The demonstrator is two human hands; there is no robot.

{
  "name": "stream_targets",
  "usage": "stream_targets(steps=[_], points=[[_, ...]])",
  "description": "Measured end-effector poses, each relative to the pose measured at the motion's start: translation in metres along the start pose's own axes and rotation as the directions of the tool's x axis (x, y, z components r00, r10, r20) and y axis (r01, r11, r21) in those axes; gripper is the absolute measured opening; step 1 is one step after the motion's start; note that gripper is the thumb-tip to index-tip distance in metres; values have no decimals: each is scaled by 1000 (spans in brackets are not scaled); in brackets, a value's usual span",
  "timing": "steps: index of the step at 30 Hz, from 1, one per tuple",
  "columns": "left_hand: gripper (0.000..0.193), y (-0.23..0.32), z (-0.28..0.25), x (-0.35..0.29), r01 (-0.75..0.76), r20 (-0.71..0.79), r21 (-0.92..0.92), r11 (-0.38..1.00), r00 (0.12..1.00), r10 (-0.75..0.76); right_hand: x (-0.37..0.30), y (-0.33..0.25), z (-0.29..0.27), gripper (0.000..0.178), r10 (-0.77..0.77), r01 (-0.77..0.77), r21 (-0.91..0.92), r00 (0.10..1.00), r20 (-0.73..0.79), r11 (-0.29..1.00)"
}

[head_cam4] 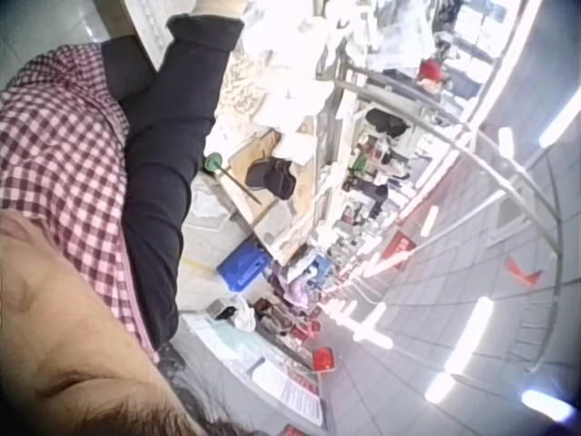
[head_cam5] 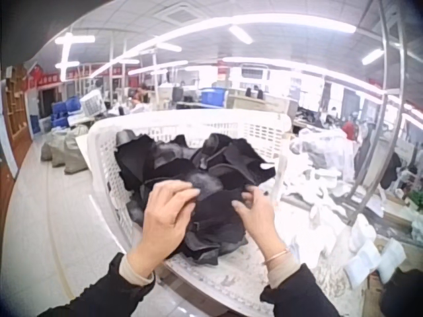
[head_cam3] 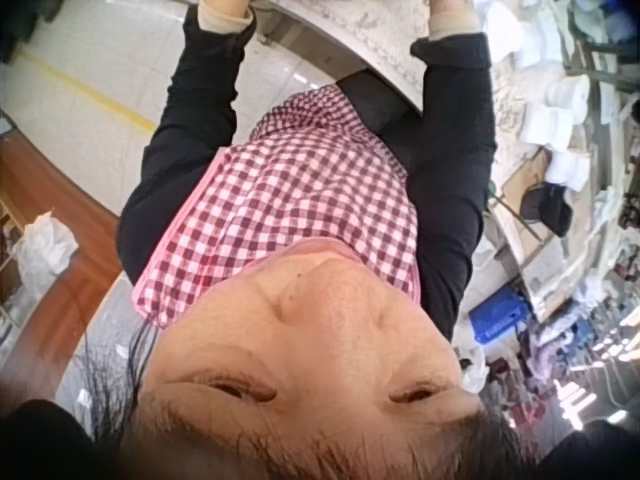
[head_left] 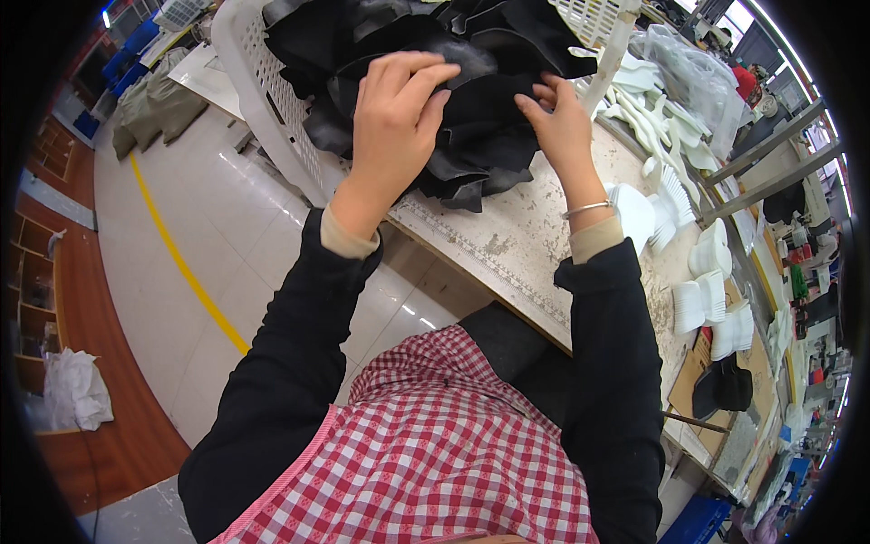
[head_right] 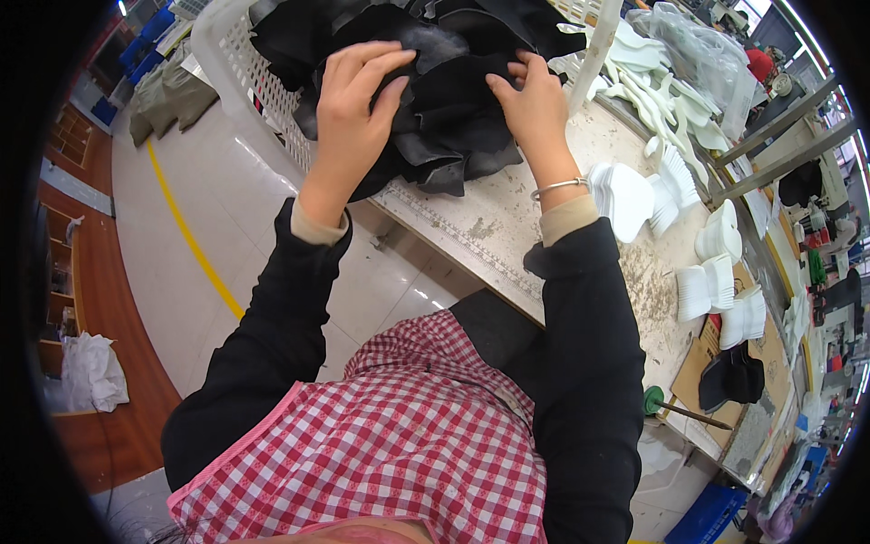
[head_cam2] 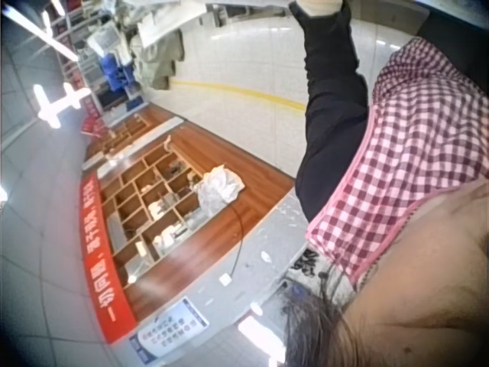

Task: The person assembles footwear components by hand at a workbench. They pick up black fabric pieces and white foam inserts, align and press them together, then fold and tuck the fabric around the foam. The person repeats this process with multiple units, placing finished assemblies on the table.

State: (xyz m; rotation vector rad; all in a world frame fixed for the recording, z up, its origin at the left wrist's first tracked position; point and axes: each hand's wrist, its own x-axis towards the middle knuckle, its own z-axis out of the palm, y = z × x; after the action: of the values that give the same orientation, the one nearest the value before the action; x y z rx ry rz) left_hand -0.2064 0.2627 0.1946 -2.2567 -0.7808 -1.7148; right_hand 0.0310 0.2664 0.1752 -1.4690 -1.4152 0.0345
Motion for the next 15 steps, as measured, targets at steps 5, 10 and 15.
stream_targets(steps=[5, 10, 15], points=[[27, -31, 24, -1, 10, 109, 249, 968, 993, -39, -30, 11, -4, 16, -314, 316, -17, 946, 78, 949], [23, -54, 48, -18, -70, 212, 354, 933, 977, -7, -82, 11, -20, 19, -562, 585, -151, 810, 170, 797], [19, -63, 61, -18, 20, 122, 303, 953, 991, -60, -105, 8, -32, 19, -550, 572, -148, 819, 164, 807]])
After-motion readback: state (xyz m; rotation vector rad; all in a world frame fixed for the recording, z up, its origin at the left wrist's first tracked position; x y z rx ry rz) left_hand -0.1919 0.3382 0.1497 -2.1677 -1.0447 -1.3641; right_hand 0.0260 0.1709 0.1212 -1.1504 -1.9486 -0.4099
